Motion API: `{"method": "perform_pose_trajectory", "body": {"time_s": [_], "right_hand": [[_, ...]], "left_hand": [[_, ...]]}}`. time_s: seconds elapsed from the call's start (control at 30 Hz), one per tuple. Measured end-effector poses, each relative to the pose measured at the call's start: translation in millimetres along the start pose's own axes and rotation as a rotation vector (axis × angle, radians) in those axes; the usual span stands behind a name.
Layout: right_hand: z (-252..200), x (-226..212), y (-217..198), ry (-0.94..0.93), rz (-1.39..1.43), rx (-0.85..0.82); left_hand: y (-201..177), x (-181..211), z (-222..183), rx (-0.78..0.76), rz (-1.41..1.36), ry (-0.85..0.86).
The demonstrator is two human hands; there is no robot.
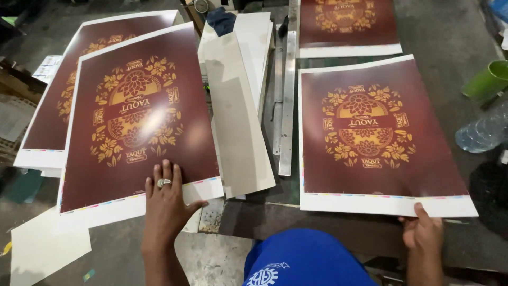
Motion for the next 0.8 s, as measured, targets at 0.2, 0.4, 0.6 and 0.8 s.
{"method": "perform_pose_trajectory", "body": {"time_s": [0.2,0.4,0.6,0.8], "right_hand": [[32.2,11.4,49.6,0.125,-0.151,0.054],[119.9,27.2,108.6,0.088,-0.122,-0.013],[174.5,22.8,164.6,0.219,-0.123,-0.12],[132.1,72.6,142.5,0.313,-0.151,-0.189]], "left_hand": [[-10.6,14.0,-13.7,0.29,-0.154,0.272],[-60.1,27.8,-26.4,0.659,-0.123,0.212],[-63.2,13.6,-23.8,0.805,-0.218,0.158],[-77.3,3.7,-18.5,0.705,-0.403,0.202]]}}
Point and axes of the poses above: each hand's wrist, its own z-axis towards the middle knuckle, its own y-axis out of the palm, x = y × z, the point moved 10 cm from there along z, towards the middle knuckle, and after that the axes turned 6 degrees about -z, right-handed, at the moved point
